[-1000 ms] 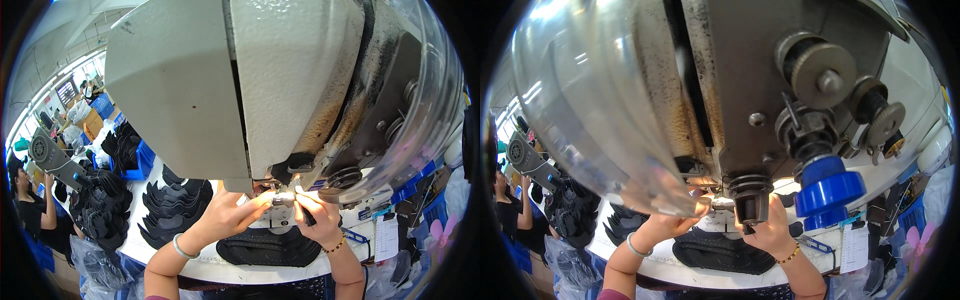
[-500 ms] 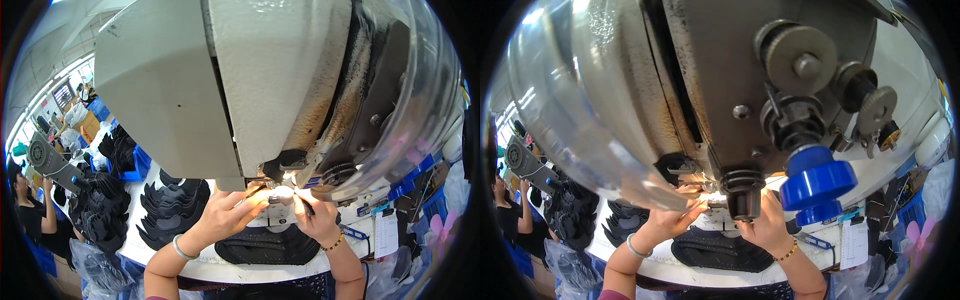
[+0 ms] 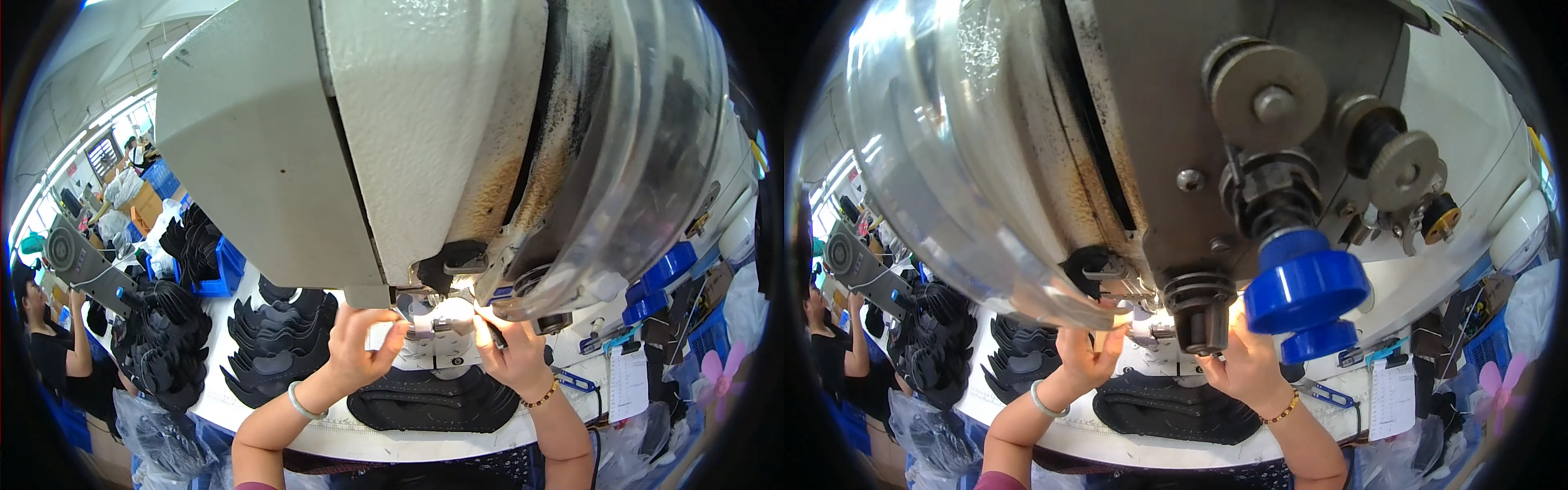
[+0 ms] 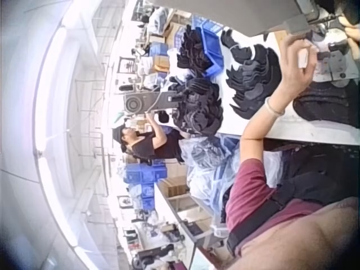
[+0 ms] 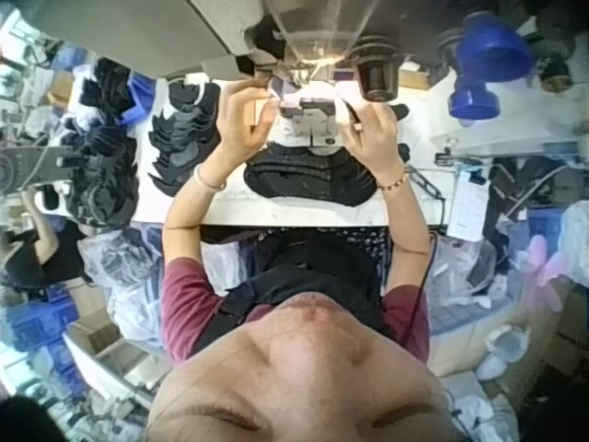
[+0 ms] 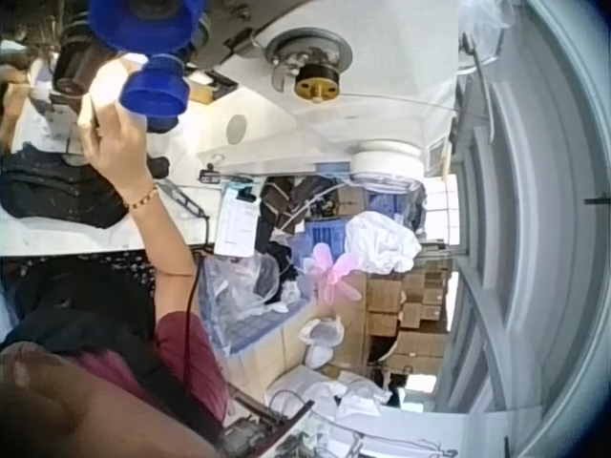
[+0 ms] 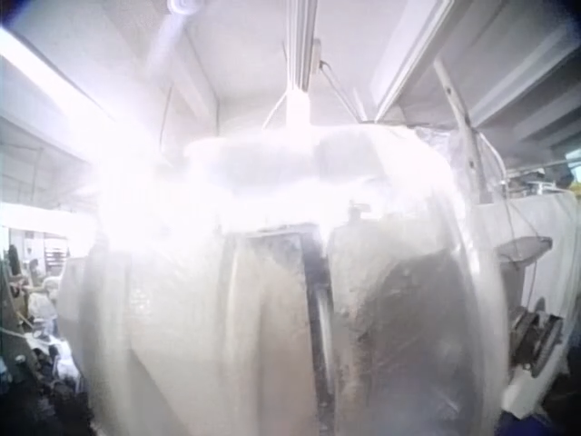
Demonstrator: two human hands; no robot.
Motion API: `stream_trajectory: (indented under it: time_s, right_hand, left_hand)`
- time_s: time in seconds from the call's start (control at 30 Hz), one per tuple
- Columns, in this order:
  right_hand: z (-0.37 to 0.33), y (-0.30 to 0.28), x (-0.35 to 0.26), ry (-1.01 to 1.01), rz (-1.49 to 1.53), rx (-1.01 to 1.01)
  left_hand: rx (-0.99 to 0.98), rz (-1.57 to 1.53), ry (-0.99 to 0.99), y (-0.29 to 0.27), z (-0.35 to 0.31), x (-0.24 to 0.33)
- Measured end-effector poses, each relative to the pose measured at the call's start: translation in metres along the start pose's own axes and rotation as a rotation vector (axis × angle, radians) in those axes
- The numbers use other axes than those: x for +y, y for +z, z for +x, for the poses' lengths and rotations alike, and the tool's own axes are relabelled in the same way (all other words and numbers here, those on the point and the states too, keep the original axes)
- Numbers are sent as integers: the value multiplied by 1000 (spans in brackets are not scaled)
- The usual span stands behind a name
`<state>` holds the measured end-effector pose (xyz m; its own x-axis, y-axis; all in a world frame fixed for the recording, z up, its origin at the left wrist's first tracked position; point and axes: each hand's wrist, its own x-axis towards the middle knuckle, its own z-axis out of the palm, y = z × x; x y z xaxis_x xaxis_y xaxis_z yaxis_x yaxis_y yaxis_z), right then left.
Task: Stitch together black footwear components using an industrial sewing machine.
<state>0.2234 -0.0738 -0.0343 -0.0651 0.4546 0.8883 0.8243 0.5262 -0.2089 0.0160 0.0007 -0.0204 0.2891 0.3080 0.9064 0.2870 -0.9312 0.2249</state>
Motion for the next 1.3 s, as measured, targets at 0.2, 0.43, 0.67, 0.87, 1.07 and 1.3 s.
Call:
stream_trajectory:
  time_s: [0.2, 0.43, 0.67, 0.87, 1.07, 1.3]
  right_hand:
    - [-5, 3, 5, -29, 39, -87]
    - [3, 3, 2, -125, -25, 27]
    - [3, 3, 2, -125, -10, 18]
    - [3, 2, 2, -117, -9, 20]
    - [3, 2, 2, -111, 26, 17]
    - [4, 0, -1, -125, 27, 10]
  left_hand:
    - [-153, -565, -685, 9, 8, -3]
    - [-86, -838, -747, 27, 8, 2]
    - [-32, -799, -719, 30, 9, 5]
    - [-123, -768, -710, 24, 14, 4]
    - [-77, -644, -681, 29, 15, 5]
    - [-247, -483, -634, 24, 9, -3]
